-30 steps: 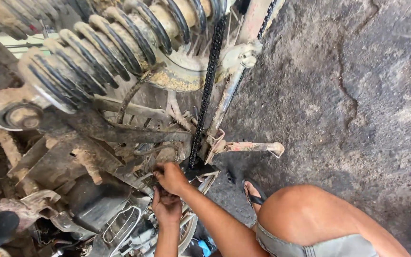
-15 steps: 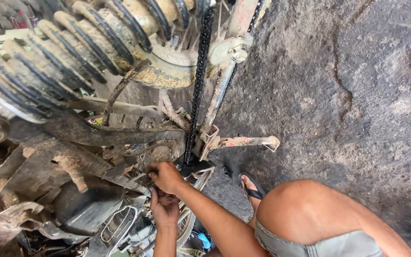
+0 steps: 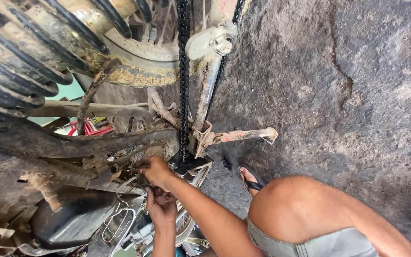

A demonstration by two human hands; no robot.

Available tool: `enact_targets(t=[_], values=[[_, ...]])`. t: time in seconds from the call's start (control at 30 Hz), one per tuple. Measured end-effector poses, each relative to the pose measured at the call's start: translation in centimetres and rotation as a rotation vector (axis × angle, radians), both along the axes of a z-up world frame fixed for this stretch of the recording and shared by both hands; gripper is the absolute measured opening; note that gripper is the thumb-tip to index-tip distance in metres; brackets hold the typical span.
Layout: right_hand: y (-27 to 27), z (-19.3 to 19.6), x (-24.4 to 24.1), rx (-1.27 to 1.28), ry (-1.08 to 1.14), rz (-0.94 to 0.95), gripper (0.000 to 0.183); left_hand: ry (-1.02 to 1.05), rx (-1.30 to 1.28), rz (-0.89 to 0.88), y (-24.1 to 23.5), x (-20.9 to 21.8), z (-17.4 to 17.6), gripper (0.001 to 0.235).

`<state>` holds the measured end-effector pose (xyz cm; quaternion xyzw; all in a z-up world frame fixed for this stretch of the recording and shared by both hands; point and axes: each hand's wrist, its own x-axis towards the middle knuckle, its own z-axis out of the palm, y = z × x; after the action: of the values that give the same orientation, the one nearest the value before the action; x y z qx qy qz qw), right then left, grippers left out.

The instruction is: The person works on the engine and electrical components of a muddy motorcycle. They use a wrench to loosen bolts on the engine casing and handle wires near the rear wheel and chain area.

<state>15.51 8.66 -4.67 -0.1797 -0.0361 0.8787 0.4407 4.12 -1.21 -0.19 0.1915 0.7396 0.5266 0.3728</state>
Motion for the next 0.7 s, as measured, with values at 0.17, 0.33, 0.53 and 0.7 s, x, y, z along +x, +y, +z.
enact_targets(t=[0.17,0.33,0.53,0.7], values=[[0.4,0.7,-0.7,0.157,-0.144,-0.065,0.036,-0.086,0.018,-0.061,0.2,-2.7,-0.4,0.026],[1.2,-0.3,-5.8,0.227,-0.222,-0.073,0.042,-0.153,0.048,-0.098,0.3,-5.5,-1.1,0.028],[1.5,-1.9,-4.7,0.312,-0.048,-0.067,0.043,-0.093,0.082,-0.05,1.1,-1.1,-0.2,0.021],[0.9,-1.5,-1.6,0.365,0.006,-0.031,0.043,-0.114,0.096,-0.013,1.4,-1.6,-0.5,0.019]])
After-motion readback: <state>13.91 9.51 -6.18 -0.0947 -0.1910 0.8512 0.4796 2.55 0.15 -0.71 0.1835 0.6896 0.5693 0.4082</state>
